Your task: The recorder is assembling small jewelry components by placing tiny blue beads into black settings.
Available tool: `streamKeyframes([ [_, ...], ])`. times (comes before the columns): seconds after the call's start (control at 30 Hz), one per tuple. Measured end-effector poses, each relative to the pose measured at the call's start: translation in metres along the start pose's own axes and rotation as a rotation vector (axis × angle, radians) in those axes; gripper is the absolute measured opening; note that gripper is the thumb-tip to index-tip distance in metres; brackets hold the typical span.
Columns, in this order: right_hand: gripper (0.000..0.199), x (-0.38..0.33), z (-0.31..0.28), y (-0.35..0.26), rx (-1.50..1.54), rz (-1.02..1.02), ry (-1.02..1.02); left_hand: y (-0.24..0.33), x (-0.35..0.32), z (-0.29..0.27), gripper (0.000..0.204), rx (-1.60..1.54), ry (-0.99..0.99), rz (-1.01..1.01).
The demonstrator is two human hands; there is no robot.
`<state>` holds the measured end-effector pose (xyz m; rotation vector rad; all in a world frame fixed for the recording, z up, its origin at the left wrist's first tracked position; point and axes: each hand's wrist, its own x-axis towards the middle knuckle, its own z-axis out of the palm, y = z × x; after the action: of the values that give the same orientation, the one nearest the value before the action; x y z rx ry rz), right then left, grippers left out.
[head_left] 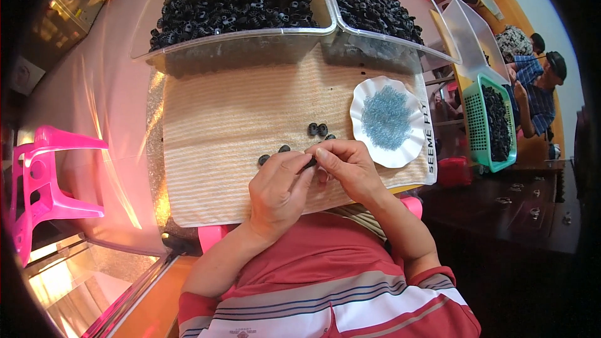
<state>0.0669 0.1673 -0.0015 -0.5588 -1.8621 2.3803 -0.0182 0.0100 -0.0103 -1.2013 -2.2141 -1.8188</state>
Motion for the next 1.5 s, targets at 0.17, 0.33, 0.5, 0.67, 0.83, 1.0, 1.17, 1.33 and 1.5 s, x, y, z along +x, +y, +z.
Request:
streamKeyframes([
  [0.17,0.027,-0.003,-0.002,0.005,0.173,0.034,-0.043,-0.002,0.001,-0.002,0.027,0.066,-0.009,0.114],
  [0.33,0.026,-0.005,-0.004,0.011,0.362,0.104,-0.108,-0.001,0.002,-0.003,0.029,0.155,-0.054,0.199],
  [0.5,0.026,-0.006,-0.002,0.014,0.607,0.151,-0.139,0.001,0.002,-0.002,0.027,0.144,-0.051,0.207],
  [0.67,0.027,-0.006,-0.005,0.022,0.657,0.136,-0.165,0.002,0.002,-0.003,0.024,0.103,-0.027,0.191],
  [0.83,0.025,-0.008,-0.004,0.022,0.648,0.110,-0.153,0.006,0.005,-0.004,0.019,0.033,-0.011,0.075],
  [1.0,0.032,-0.015,0.004,0.009,0.728,0.214,0.095,0.001,0.002,-0.003,0.017,-0.118,-0.019,-0.100],
  [1.17,0.038,-0.020,0.011,-0.007,0.769,0.178,0.133,-0.001,-0.002,-0.003,0.016,-0.285,0.029,-0.238],
  [1.33,0.045,-0.022,0.009,-0.006,0.764,0.147,0.140,0.003,-0.002,-0.005,0.017,-0.367,0.011,-0.307],
  [1.5,0.063,-0.027,0.013,-0.013,0.834,0.084,0.101,0.002,-0.008,-0.002,0.016,-0.468,-0.012,-0.284],
])
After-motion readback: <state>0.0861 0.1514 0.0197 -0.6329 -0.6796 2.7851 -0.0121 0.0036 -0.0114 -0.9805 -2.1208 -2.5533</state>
